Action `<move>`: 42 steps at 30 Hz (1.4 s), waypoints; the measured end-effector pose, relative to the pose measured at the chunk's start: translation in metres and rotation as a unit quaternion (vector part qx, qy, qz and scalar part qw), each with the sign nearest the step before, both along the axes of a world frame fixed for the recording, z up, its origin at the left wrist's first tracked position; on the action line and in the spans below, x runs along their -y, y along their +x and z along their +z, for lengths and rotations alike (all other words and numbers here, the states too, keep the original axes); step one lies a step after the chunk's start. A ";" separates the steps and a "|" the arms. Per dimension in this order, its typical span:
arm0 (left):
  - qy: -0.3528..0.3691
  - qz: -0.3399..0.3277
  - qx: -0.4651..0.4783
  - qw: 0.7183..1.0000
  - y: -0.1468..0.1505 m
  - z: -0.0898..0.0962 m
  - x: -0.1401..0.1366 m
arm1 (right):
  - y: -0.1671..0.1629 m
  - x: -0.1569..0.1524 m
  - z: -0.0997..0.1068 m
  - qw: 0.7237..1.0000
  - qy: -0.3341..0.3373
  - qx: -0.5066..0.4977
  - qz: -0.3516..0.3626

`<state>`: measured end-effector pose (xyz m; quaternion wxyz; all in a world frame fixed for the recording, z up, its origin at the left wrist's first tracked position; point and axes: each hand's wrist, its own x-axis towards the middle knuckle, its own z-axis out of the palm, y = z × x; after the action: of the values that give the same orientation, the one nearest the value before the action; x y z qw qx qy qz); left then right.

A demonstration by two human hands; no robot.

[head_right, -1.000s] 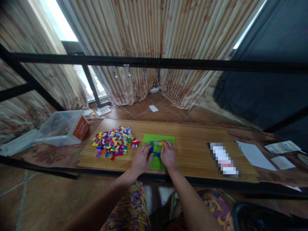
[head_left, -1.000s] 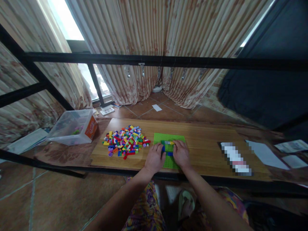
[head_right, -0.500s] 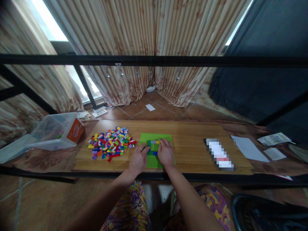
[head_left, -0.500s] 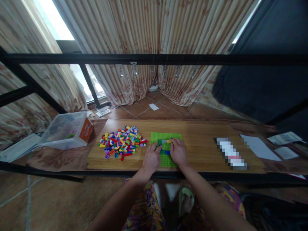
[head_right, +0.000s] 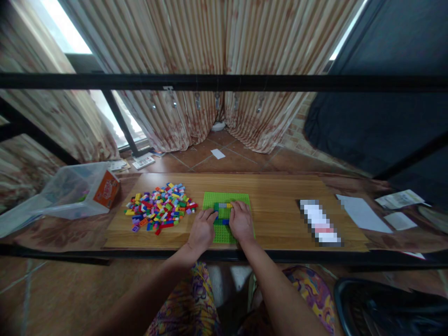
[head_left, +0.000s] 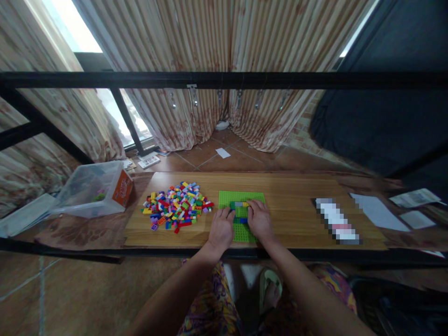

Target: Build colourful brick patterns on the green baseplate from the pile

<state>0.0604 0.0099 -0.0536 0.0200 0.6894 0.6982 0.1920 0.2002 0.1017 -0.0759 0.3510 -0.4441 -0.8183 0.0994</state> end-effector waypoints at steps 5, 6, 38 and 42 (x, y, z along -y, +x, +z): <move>-0.032 -0.003 -0.018 0.999 0.002 0.008 -0.004 | 0.000 0.000 -0.001 1.000 0.005 0.000 -0.001; -0.039 -0.003 -0.025 0.999 0.002 0.009 -0.005 | 0.000 0.000 -0.001 1.000 0.004 0.000 -0.001; 0.042 0.000 0.084 0.996 -0.009 -0.002 0.010 | -0.002 -0.001 0.003 1.000 -0.008 0.013 -0.008; 0.013 -0.027 0.031 0.999 -0.006 -0.004 0.014 | -0.001 -0.001 0.003 1.000 -0.014 0.008 -0.007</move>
<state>0.0541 -0.0044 -0.0573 0.0380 0.7022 0.6755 0.2216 0.1989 0.1025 -0.0730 0.3391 -0.4552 -0.8165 0.1049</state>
